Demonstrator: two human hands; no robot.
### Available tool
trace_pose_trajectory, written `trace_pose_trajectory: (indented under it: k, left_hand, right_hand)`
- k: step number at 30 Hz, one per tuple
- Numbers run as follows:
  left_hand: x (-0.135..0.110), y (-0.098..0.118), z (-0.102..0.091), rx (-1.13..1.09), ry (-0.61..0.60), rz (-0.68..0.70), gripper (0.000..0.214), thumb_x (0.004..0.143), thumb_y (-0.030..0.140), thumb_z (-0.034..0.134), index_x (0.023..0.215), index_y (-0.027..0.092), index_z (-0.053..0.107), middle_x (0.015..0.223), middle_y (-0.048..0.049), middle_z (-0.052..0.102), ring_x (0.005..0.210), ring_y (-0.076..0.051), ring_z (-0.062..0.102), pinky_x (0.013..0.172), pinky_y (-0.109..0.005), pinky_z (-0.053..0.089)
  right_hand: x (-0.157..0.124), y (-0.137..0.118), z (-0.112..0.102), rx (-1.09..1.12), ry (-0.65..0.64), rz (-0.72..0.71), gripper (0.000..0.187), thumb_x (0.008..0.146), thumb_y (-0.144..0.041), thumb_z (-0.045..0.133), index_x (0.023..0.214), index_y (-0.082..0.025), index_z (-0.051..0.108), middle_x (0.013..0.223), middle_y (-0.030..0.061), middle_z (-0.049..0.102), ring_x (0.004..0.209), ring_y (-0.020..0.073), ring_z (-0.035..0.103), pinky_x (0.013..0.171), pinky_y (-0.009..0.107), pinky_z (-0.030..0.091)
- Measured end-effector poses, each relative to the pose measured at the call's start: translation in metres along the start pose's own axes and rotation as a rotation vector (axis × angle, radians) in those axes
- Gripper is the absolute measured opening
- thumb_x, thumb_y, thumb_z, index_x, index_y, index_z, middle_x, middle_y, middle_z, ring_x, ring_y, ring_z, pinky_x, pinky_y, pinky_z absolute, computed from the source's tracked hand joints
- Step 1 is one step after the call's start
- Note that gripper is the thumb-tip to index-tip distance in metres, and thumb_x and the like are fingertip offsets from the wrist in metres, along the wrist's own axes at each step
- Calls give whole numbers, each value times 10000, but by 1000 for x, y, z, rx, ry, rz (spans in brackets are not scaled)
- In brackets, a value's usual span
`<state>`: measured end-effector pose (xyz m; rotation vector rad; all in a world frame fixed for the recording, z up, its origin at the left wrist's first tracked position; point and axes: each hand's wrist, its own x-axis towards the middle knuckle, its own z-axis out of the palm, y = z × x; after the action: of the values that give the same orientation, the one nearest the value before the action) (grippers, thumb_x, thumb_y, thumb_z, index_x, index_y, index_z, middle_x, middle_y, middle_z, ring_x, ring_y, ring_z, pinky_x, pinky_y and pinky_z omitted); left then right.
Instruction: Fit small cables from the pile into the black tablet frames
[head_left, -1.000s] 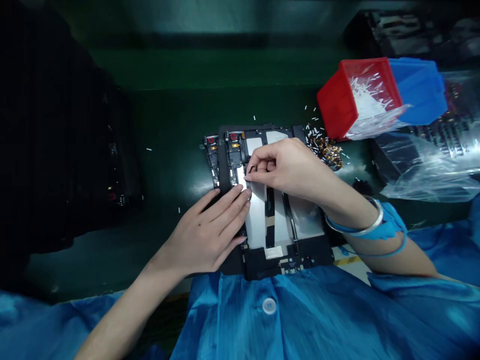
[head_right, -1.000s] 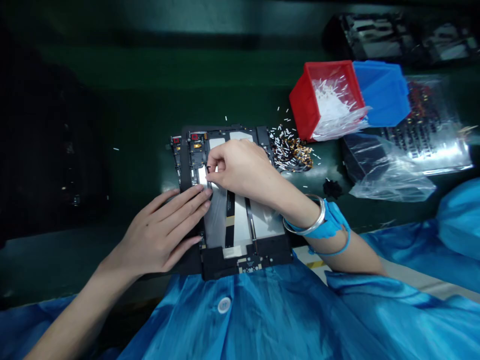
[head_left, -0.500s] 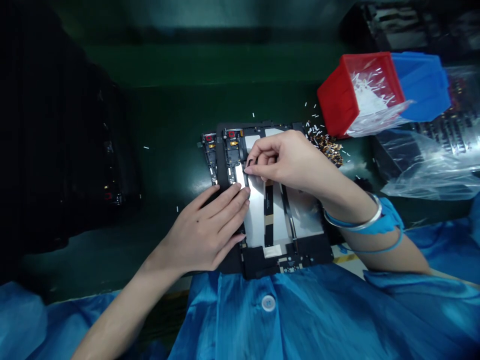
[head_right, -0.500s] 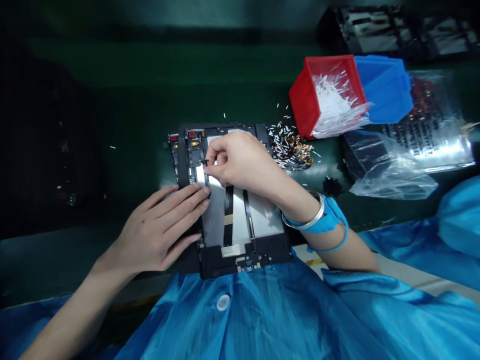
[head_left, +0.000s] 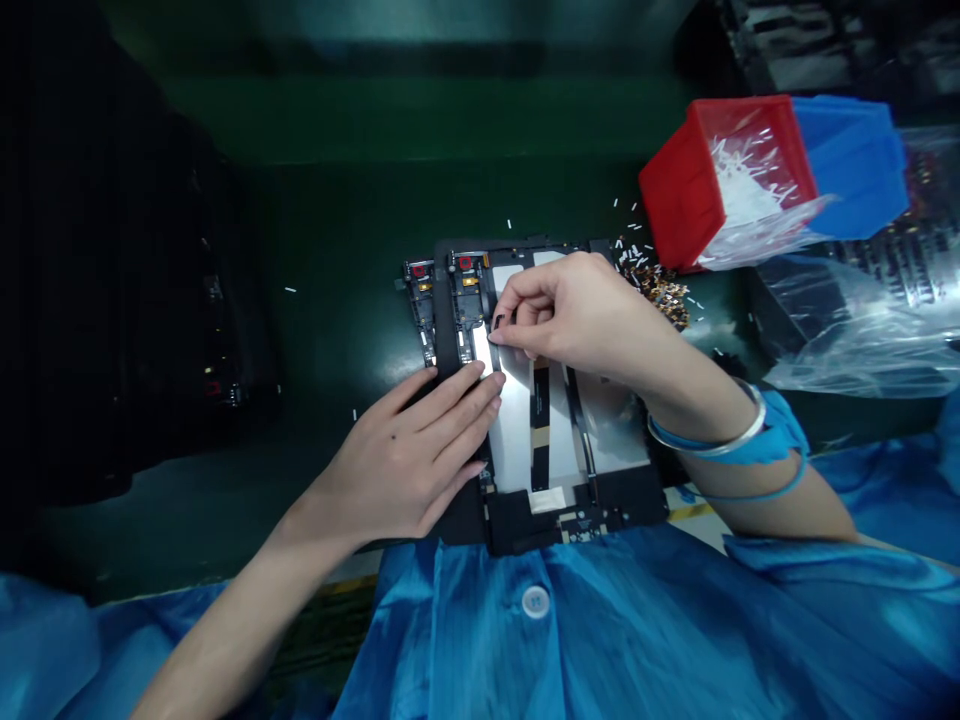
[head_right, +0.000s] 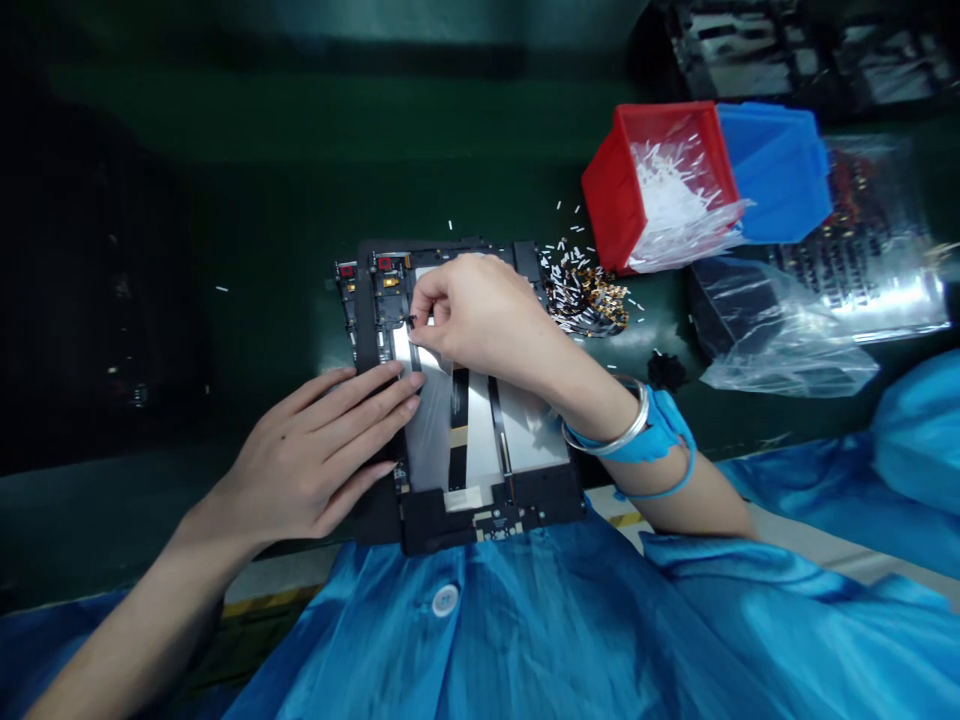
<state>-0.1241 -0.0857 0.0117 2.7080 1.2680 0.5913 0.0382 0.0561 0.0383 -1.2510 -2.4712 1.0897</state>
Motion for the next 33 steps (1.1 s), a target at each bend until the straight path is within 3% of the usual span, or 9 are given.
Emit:
trace_pose_trajectory:
  k: [6, 10, 18, 21, 28, 33]
  left_hand:
    - [2, 1, -4, -32, -9, -19, 380, 943, 237, 443, 1233, 30, 576, 1300, -154, 587, 1230, -308, 527, 981, -448, 426]
    - [8, -2, -4, -69, 15, -52, 367, 939, 259, 453, 1202, 49, 600, 1275, -150, 609, 1201, -314, 545, 923, -442, 458]
    - [28, -7, 1, -23, 119, -145, 283, 916, 158, 457, 1118, 60, 630, 1188, -137, 663, 1132, -306, 583, 884, -440, 475]
    - [24, -1, 4, -8, 140, -127, 276, 905, 184, 495, 1120, 72, 627, 1215, -142, 648, 1162, -311, 566, 907, -448, 466]
    - [14, 8, 9, 99, 84, -115, 395, 922, 258, 493, 1251, 46, 547, 1302, -157, 589, 1231, -311, 520, 975, -461, 425]
    - [12, 5, 9, 83, 73, -96, 422, 929, 278, 476, 1286, 58, 526, 1342, -148, 557, 1265, -302, 492, 1002, -462, 410]
  right_hand:
    - [-2, -2, 4, 25, 69, 1, 68, 728, -173, 686, 734, -196, 622, 487, -74, 517, 530, 107, 526, 600, 260, 401]
    - [-13, -6, -2, 62, 243, -20, 104, 783, -176, 650, 883, -200, 635, 490, -80, 539, 508, 112, 532, 613, 275, 424]
    - [-68, 20, -24, 23, 522, -27, 38, 800, -215, 629, 789, -206, 664, 546, -49, 588, 494, 104, 527, 481, 250, 362]
    - [-62, 25, -23, 2, 443, -33, 49, 785, -202, 641, 768, -192, 686, 595, -33, 615, 538, 100, 532, 521, 249, 377]
    - [2, -2, -14, -145, 32, -130, 60, 740, -176, 651, 774, -187, 699, 690, -13, 631, 671, 122, 542, 637, 268, 363]
    - [13, -7, -16, -141, -89, -78, 59, 740, -144, 622, 713, -163, 671, 657, -3, 596, 656, 121, 512, 638, 275, 340]
